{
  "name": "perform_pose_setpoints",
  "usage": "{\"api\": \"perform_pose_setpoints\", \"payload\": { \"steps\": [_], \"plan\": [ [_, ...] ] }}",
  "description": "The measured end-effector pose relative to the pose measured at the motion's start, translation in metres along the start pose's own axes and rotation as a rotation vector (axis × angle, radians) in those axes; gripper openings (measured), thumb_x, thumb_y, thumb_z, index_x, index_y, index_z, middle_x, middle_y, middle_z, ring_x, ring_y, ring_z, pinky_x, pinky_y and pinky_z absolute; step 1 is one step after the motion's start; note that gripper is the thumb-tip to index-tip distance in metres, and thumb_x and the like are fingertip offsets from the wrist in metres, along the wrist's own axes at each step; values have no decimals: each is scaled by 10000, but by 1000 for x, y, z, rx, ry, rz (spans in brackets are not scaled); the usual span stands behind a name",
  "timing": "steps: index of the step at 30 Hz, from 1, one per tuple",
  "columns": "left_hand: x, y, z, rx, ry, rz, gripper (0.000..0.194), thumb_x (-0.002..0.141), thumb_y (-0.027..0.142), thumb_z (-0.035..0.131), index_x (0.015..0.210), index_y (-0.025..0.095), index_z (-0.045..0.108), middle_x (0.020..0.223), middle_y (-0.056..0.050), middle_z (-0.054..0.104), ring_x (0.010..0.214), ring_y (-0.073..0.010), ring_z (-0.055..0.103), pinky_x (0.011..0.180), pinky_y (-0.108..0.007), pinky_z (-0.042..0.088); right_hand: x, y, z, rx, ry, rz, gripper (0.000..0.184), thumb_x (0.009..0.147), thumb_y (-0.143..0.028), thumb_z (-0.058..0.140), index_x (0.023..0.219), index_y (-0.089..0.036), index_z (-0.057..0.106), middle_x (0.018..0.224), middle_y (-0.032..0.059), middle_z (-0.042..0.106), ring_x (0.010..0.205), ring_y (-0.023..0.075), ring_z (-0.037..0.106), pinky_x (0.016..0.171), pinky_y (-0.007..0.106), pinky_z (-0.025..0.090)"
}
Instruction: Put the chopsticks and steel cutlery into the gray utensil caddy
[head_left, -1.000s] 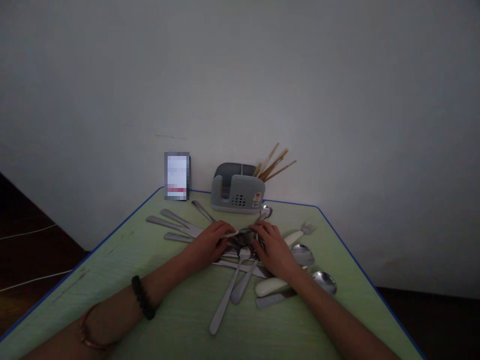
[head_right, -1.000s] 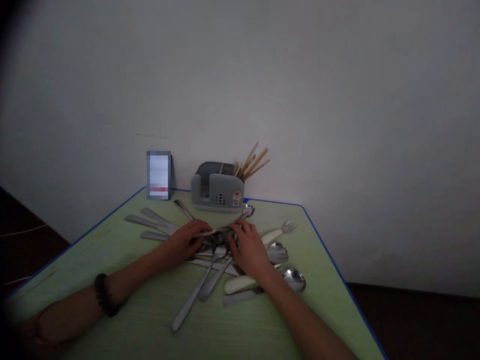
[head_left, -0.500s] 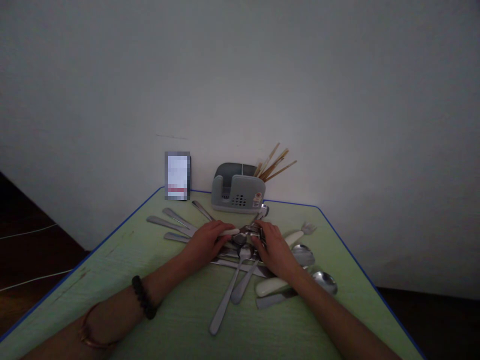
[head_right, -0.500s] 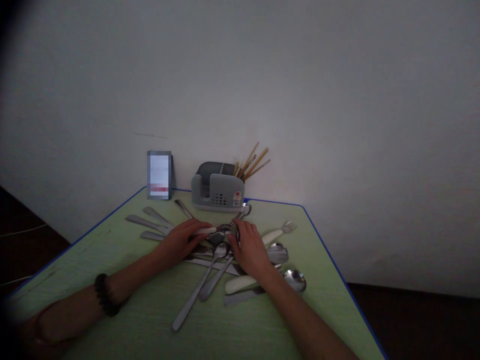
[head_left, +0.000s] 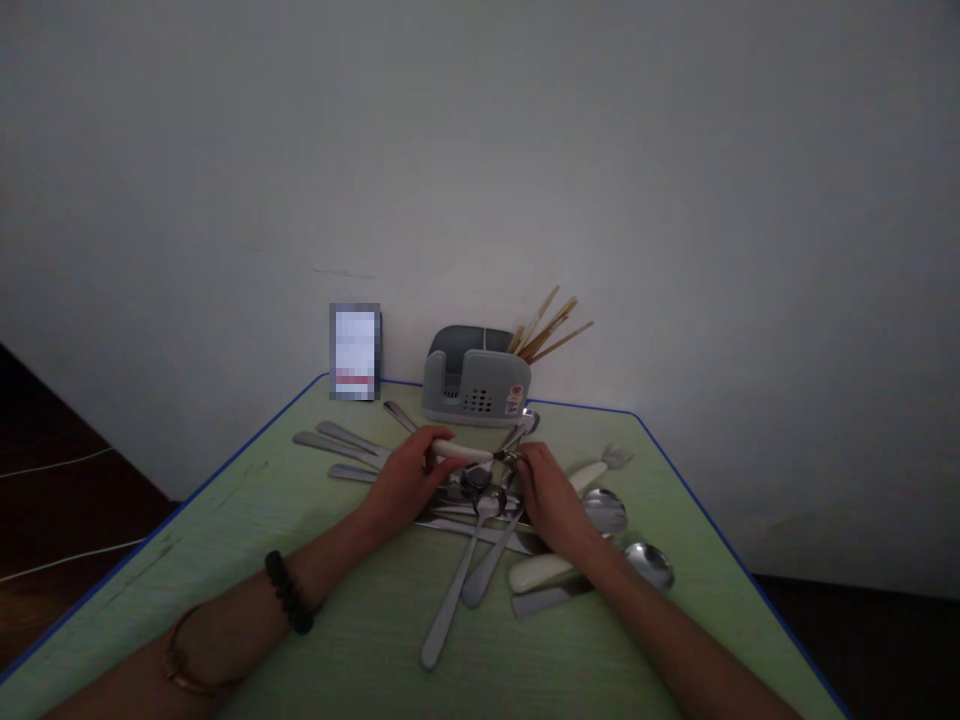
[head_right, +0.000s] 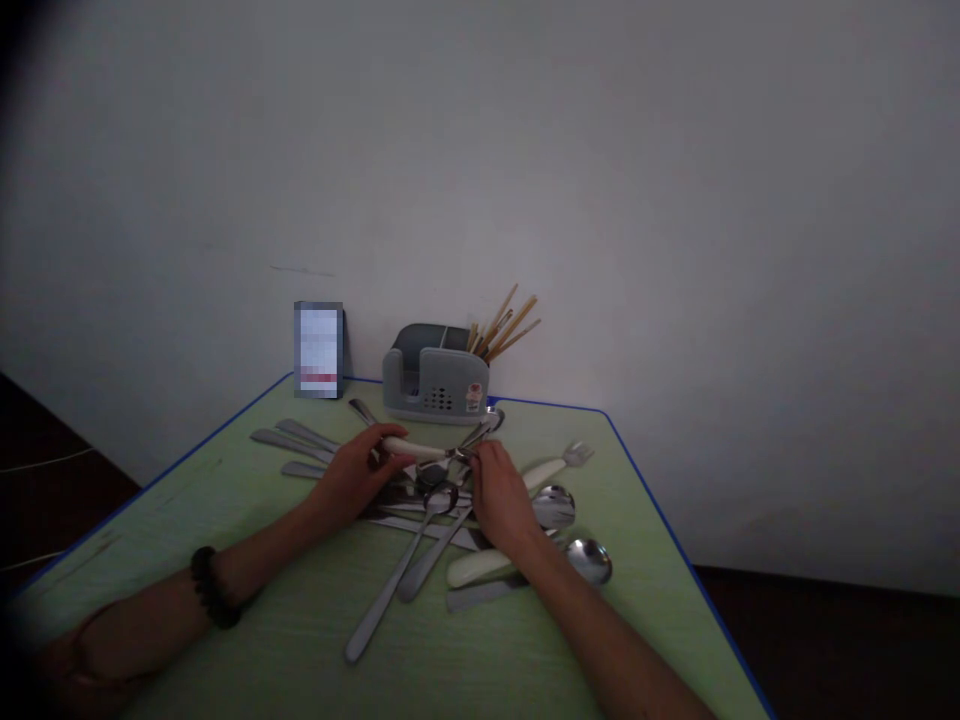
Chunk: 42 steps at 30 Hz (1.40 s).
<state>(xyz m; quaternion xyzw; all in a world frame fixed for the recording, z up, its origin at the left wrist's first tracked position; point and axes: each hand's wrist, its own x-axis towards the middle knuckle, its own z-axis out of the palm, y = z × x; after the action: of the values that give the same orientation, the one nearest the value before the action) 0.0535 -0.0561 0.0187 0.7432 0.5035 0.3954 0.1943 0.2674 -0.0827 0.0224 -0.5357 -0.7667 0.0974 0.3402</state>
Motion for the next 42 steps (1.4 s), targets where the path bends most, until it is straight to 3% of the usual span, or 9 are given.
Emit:
{"api": "perform_pose_setpoints", "payload": {
  "steps": [5, 13, 18, 23, 27, 30, 42],
  "plan": [
    [-2, 3, -2, -43, -79, -11, 230, 832, 391, 536, 940, 189, 552, 597, 51, 537, 527, -125, 503, 505, -214, 378, -1, 4, 2, 91, 19, 48, 206, 911, -193, 311, 997, -183, 499, 917, 81, 595, 850, 200, 568, 778, 357, 474],
    [-7, 4, -2, -162, -116, 129, 247, 857, 301, 466, 1060, 180, 538, 923, -48, 637, 750, -155, 584, 650, -246, 481, 0, 5, 2, 93, -12, 1, 239, 866, -203, 436, 1092, -162, 503, 1023, 113, 601, 965, 223, 560, 853, 391, 458],
    [-7, 5, -2, -168, -100, 84, 317, 833, 330, 521, 1114, 183, 531, 885, -27, 645, 701, -143, 584, 636, -242, 492, 1, 4, 3, 102, -5, 34, 257, 887, -255, 423, 1117, -164, 491, 992, 106, 609, 933, 222, 572, 838, 390, 458],
    [-7, 5, -3, -143, -97, 140, 231, 831, 331, 547, 1008, 190, 591, 896, -24, 658, 755, -148, 597, 666, -237, 486, 1, 3, 2, 136, -6, 120, 332, 888, -281, 412, 1186, -135, 424, 926, 99, 617, 835, 211, 582, 770, 368, 469],
    [-6, 4, -4, -106, -89, 170, 219, 827, 352, 569, 954, 179, 612, 891, -35, 664, 811, -165, 600, 753, -263, 471, 1, 1, 0, 147, -4, 87, 220, 891, -295, 414, 1041, -166, 511, 914, 85, 634, 836, 197, 585, 771, 342, 460],
    [-5, 5, -5, -96, -71, 128, 207, 825, 363, 563, 894, 174, 615, 835, -33, 652, 765, -164, 588, 710, -254, 468, 1, -1, -2, 158, -23, 60, 173, 889, -306, 431, 946, -183, 539, 884, 69, 649, 827, 186, 590, 762, 318, 454],
    [-4, 12, -9, -89, -84, 68, 221, 845, 366, 500, 814, 171, 600, 714, -4, 607, 640, -131, 538, 580, -209, 436, 1, -7, -6, 130, -69, 41, 223, 926, -287, 350, 890, -194, 549, 783, 48, 631, 763, 182, 582, 712, 288, 438]
  ]
}}
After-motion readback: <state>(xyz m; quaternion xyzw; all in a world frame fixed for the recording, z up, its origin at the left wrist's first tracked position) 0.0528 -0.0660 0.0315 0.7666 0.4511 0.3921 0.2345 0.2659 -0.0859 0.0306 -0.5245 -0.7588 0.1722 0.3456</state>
